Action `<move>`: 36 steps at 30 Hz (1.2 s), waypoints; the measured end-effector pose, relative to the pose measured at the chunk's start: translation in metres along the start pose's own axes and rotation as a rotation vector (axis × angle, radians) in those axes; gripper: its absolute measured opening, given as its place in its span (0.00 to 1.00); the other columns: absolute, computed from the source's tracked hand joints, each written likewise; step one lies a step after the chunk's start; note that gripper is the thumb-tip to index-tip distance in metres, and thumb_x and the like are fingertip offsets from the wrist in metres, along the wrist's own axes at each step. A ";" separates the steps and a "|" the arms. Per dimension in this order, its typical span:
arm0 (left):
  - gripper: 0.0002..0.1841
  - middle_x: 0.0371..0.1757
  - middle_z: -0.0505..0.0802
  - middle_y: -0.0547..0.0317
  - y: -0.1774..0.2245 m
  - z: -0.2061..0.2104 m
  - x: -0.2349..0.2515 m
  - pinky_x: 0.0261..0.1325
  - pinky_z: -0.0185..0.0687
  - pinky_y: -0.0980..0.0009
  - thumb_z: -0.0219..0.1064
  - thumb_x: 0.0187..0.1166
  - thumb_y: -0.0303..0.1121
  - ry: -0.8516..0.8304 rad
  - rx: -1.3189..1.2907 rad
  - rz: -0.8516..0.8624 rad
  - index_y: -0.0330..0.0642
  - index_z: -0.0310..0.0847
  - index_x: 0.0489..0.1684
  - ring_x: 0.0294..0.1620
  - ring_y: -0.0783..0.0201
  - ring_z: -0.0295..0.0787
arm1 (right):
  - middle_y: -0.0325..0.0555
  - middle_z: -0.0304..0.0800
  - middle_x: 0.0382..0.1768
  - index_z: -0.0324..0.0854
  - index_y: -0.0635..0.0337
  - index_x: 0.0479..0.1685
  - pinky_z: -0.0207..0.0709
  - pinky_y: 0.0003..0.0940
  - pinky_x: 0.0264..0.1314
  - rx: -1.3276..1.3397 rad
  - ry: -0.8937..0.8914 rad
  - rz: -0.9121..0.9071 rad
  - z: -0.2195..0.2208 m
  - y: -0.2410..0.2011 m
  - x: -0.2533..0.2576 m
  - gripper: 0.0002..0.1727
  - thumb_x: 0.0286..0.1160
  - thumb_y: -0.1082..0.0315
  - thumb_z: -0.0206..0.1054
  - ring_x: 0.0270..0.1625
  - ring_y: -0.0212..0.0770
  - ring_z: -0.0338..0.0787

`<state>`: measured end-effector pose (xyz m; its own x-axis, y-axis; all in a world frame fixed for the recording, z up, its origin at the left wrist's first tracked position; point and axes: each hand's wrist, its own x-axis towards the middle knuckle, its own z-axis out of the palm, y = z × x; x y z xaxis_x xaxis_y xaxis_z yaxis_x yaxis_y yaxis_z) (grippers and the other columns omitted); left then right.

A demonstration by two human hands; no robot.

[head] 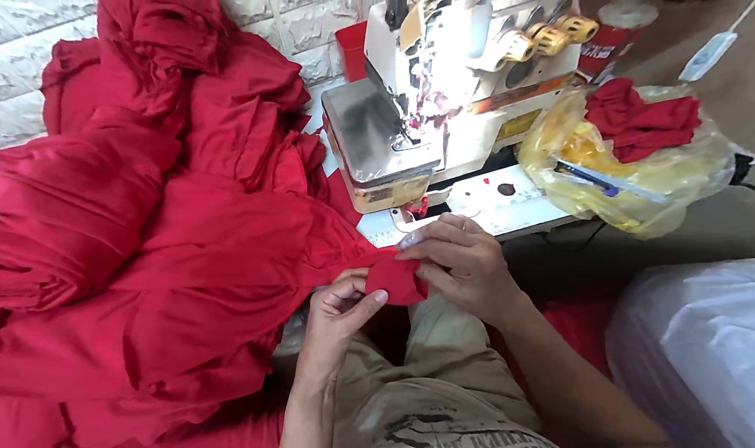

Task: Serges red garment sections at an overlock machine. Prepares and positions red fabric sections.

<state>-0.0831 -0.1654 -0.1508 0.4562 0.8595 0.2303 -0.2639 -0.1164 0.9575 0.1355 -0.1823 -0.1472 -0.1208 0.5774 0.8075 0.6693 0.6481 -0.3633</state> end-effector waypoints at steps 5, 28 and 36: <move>0.07 0.43 0.94 0.61 0.014 0.014 0.002 0.61 0.87 0.68 0.55 0.88 0.25 0.102 -0.236 -0.160 0.38 0.74 0.55 0.49 0.71 0.92 | 0.42 0.91 0.39 0.88 0.66 0.39 0.81 0.13 0.38 0.237 -0.062 0.141 -0.009 -0.006 0.000 0.04 0.74 0.74 0.69 0.35 0.22 0.86; 0.12 0.38 0.92 0.59 -0.002 0.041 0.003 0.51 0.83 0.72 0.70 0.80 0.39 0.115 0.861 0.305 0.37 0.90 0.44 0.42 0.68 0.88 | 0.28 0.86 0.29 0.92 0.50 0.34 0.74 0.19 0.31 0.060 -0.322 0.252 -0.038 -0.006 0.005 0.13 0.77 0.53 0.70 0.30 0.20 0.81; 0.08 0.35 0.95 0.64 0.000 0.040 0.002 0.49 0.67 0.56 0.70 0.77 0.37 0.077 1.129 0.274 0.46 0.94 0.39 0.38 0.62 0.86 | 0.37 0.89 0.31 0.93 0.54 0.37 0.80 0.25 0.40 -0.038 -0.360 0.103 -0.034 -0.009 0.001 0.13 0.80 0.59 0.65 0.36 0.31 0.88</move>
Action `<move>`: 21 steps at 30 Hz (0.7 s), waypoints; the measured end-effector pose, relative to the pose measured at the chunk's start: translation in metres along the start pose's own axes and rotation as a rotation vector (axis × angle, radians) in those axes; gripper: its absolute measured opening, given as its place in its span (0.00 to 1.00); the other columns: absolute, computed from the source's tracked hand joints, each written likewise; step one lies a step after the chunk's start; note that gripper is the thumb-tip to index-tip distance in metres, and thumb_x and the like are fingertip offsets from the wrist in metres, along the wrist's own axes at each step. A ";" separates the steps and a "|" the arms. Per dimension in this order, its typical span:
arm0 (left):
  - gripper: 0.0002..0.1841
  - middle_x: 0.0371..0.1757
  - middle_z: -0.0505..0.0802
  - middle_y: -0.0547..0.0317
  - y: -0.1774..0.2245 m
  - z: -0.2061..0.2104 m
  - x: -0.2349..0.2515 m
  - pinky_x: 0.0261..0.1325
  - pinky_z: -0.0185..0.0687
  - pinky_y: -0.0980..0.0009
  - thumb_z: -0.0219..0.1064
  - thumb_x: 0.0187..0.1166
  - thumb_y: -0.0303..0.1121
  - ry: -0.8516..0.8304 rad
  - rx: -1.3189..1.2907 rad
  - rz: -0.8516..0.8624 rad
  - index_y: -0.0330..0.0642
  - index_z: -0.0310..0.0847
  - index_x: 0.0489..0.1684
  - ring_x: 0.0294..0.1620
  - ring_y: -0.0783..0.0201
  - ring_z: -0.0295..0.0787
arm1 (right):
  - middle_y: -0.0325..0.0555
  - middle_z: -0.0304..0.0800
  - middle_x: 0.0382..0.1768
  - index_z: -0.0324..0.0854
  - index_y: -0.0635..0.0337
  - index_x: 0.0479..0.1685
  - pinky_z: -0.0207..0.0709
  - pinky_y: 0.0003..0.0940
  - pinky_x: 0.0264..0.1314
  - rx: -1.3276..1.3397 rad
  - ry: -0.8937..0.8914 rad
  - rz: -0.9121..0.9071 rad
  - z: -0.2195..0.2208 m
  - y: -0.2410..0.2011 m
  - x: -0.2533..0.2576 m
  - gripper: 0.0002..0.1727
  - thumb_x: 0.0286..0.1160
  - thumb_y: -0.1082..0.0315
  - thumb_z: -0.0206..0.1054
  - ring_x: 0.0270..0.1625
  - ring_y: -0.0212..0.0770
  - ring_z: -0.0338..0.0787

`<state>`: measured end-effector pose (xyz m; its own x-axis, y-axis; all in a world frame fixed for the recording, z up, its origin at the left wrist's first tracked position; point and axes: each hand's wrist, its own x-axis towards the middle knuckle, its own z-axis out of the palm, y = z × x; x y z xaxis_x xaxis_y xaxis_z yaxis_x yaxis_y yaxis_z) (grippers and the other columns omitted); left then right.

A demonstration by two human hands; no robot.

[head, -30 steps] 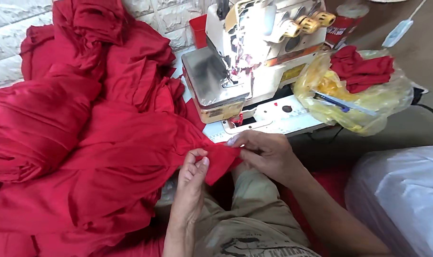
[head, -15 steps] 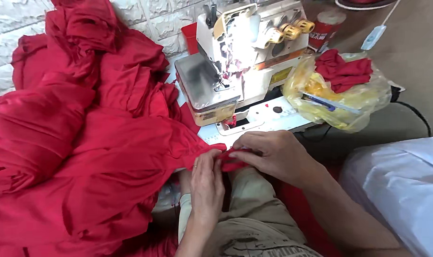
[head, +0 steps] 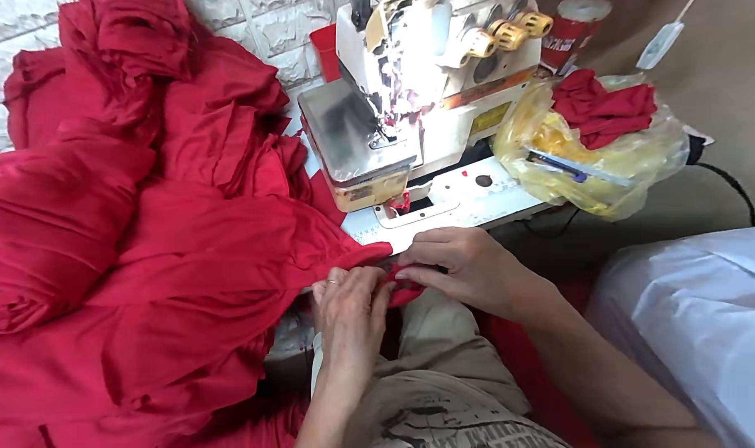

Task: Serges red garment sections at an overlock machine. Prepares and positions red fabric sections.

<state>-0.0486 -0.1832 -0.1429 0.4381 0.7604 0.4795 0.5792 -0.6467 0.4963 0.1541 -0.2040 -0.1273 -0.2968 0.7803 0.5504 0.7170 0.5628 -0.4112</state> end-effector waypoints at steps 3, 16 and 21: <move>0.10 0.35 0.97 0.58 0.003 -0.002 -0.003 0.48 0.85 0.63 0.66 0.82 0.33 -0.047 -0.025 0.018 0.39 0.94 0.38 0.38 0.62 0.94 | 0.41 0.90 0.31 0.93 0.56 0.37 0.79 0.29 0.38 -0.083 0.027 -0.085 0.004 0.001 -0.001 0.13 0.81 0.61 0.64 0.36 0.38 0.88; 0.10 0.35 0.96 0.62 -0.016 -0.041 -0.011 0.51 0.71 0.61 0.67 0.81 0.37 0.091 0.103 0.008 0.44 0.94 0.38 0.39 0.64 0.87 | 0.43 0.93 0.36 0.93 0.56 0.38 0.79 0.32 0.45 -0.005 0.190 -0.093 0.049 -0.002 0.009 0.14 0.83 0.60 0.65 0.41 0.38 0.90; 0.12 0.46 0.95 0.58 -0.046 -0.035 0.003 0.58 0.74 0.50 0.66 0.82 0.41 -0.019 0.161 -0.001 0.45 0.93 0.37 0.52 0.56 0.89 | 0.45 0.94 0.56 0.91 0.57 0.36 0.79 0.39 0.65 0.151 0.013 -0.092 0.060 0.022 0.032 0.12 0.81 0.61 0.66 0.61 0.39 0.90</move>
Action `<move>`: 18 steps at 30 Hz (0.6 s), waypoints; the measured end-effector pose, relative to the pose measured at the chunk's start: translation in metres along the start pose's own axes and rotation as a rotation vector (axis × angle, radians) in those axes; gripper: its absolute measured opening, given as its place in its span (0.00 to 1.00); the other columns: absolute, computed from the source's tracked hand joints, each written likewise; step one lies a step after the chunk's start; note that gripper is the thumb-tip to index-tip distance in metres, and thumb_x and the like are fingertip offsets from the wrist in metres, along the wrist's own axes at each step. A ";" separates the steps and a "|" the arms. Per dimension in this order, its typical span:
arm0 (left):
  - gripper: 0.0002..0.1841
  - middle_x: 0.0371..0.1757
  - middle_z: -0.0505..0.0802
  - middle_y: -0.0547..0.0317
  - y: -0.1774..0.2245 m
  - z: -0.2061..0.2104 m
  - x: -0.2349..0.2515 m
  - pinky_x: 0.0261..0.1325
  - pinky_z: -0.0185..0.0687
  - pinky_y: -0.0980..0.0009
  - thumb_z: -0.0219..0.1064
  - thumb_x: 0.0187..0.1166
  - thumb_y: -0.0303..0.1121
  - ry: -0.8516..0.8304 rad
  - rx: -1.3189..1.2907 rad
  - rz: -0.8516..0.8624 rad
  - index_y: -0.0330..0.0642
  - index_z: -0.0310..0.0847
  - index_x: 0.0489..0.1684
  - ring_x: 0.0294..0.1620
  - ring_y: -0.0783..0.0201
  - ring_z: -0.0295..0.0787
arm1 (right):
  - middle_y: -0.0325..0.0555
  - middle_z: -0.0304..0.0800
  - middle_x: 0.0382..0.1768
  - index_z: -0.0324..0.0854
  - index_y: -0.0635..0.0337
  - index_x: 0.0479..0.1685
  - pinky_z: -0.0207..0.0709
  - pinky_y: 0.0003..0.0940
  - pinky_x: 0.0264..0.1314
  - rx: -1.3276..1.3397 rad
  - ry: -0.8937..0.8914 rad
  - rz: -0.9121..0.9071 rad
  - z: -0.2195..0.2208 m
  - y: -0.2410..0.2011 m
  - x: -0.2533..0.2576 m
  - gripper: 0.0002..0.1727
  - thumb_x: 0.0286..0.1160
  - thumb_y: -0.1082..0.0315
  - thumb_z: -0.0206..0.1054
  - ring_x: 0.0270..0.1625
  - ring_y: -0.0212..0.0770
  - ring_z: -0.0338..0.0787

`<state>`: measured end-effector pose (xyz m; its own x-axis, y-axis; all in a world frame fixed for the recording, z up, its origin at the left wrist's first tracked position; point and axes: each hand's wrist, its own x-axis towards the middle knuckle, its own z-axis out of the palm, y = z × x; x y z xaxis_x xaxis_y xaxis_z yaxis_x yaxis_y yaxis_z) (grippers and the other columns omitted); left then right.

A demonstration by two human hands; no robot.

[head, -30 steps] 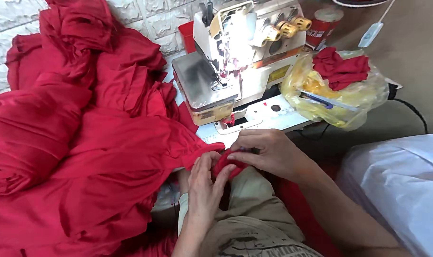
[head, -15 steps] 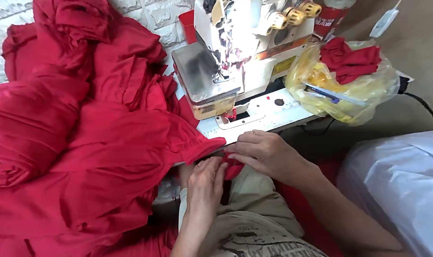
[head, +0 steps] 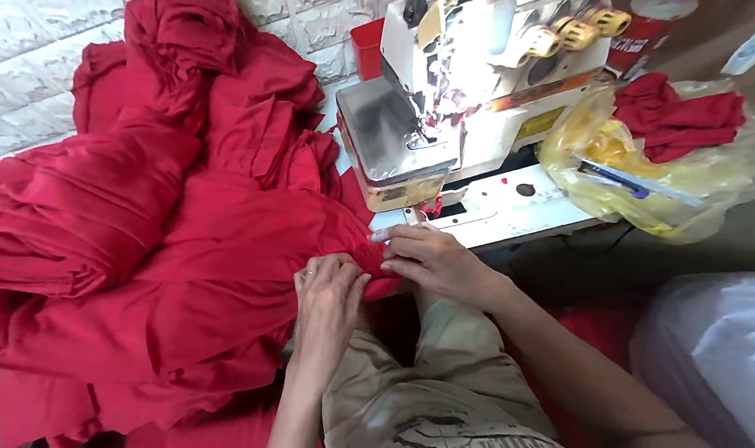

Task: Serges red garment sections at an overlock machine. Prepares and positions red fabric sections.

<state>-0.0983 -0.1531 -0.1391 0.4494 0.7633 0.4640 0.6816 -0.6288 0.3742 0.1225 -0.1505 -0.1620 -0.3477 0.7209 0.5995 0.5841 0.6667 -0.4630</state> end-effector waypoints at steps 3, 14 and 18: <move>0.12 0.52 0.95 0.56 -0.009 0.009 0.002 0.64 0.72 0.46 0.68 0.81 0.40 -0.070 0.010 0.041 0.45 0.93 0.36 0.58 0.54 0.89 | 0.43 0.93 0.57 0.91 0.58 0.39 0.82 0.39 0.63 0.015 -0.117 0.059 0.001 0.007 -0.003 0.15 0.84 0.58 0.63 0.60 0.38 0.91; 0.11 0.48 0.91 0.55 -0.018 0.007 0.000 0.56 0.71 0.62 0.68 0.82 0.43 -0.110 -0.184 0.131 0.49 0.95 0.40 0.50 0.64 0.85 | 0.42 0.94 0.53 0.92 0.56 0.38 0.78 0.32 0.61 0.080 -0.076 0.017 -0.007 0.002 -0.016 0.13 0.83 0.59 0.64 0.58 0.34 0.89; 0.12 0.56 0.94 0.59 -0.017 0.007 -0.002 0.65 0.66 0.59 0.67 0.83 0.44 -0.086 -0.186 0.173 0.50 0.95 0.39 0.60 0.62 0.83 | 0.40 0.93 0.52 0.92 0.54 0.37 0.79 0.31 0.58 0.074 -0.067 0.004 -0.010 -0.001 -0.016 0.13 0.83 0.59 0.65 0.55 0.33 0.89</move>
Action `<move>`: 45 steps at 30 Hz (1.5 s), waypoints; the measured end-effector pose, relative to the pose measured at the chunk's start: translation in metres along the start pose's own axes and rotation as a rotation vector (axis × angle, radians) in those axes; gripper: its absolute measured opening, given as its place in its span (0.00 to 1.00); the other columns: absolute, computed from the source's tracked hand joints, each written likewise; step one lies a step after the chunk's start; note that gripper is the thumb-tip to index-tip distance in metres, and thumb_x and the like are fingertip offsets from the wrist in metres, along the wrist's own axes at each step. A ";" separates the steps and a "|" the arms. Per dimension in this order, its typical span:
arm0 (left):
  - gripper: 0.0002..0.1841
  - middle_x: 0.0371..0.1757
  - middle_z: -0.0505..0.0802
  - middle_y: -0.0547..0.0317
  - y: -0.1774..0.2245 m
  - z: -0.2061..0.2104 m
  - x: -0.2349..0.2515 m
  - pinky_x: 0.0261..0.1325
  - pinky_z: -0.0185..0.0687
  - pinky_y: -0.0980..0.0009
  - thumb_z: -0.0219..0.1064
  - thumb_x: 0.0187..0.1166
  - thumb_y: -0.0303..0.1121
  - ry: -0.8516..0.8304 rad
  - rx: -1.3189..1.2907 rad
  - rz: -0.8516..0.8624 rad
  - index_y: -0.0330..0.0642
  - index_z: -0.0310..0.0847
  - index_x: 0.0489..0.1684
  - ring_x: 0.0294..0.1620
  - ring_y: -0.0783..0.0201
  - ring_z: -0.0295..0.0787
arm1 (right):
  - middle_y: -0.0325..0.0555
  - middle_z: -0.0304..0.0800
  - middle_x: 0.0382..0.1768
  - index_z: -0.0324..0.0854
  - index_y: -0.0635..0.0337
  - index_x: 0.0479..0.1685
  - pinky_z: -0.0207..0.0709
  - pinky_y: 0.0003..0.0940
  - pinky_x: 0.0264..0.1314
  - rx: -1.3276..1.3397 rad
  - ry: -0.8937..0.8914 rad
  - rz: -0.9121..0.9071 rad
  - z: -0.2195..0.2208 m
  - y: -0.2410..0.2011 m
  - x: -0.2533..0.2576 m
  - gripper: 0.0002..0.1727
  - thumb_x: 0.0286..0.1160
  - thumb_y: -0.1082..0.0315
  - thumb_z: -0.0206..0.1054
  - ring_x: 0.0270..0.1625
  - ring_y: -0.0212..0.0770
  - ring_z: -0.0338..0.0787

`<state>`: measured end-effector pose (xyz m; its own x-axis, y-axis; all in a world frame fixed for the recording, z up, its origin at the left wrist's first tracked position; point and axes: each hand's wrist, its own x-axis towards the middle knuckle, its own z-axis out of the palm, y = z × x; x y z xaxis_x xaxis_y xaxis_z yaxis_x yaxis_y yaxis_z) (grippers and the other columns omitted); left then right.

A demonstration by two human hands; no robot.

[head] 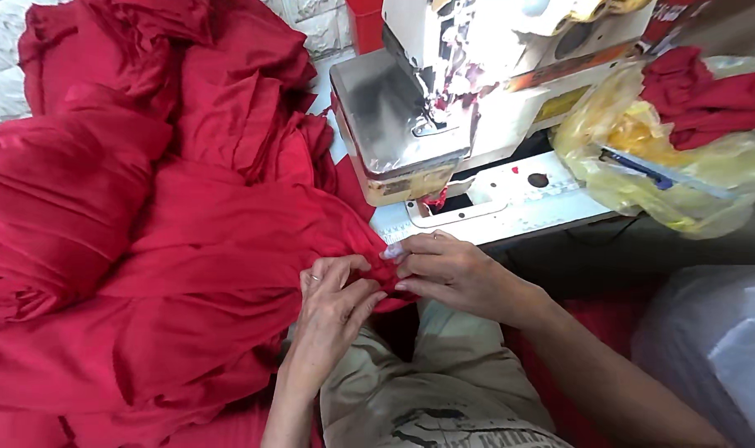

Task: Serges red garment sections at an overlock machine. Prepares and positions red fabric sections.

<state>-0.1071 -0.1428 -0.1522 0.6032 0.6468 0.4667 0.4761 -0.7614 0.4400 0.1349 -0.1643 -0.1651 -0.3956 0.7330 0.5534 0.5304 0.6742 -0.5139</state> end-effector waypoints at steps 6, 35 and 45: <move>0.13 0.53 0.94 0.62 -0.003 0.004 0.001 0.64 0.62 0.59 0.66 0.84 0.44 -0.046 -0.005 0.027 0.51 0.95 0.39 0.60 0.64 0.82 | 0.39 0.94 0.52 0.92 0.53 0.37 0.76 0.29 0.56 0.020 -0.028 -0.019 -0.002 0.001 -0.005 0.12 0.82 0.59 0.66 0.55 0.31 0.88; 0.03 0.38 0.94 0.55 0.013 -0.003 0.011 0.63 0.71 0.64 0.72 0.72 0.29 0.341 0.184 0.123 0.40 0.86 0.36 0.48 0.59 0.87 | 0.45 0.94 0.41 0.94 0.59 0.33 0.76 0.27 0.57 -0.261 0.496 -0.146 0.013 -0.012 0.011 0.07 0.74 0.67 0.74 0.48 0.36 0.88; 0.09 0.45 0.96 0.53 0.033 -0.004 0.059 0.63 0.77 0.50 0.64 0.82 0.30 0.469 0.269 -0.268 0.38 0.90 0.44 0.54 0.56 0.92 | 0.44 0.93 0.29 0.92 0.62 0.40 0.79 0.35 0.37 -0.311 0.664 0.156 0.025 -0.008 0.048 0.09 0.77 0.65 0.68 0.31 0.38 0.89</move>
<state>-0.0581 -0.1290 -0.1072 0.1220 0.7211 0.6820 0.7543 -0.5140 0.4085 0.0932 -0.1324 -0.1506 0.1854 0.5428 0.8192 0.7699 0.4378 -0.4643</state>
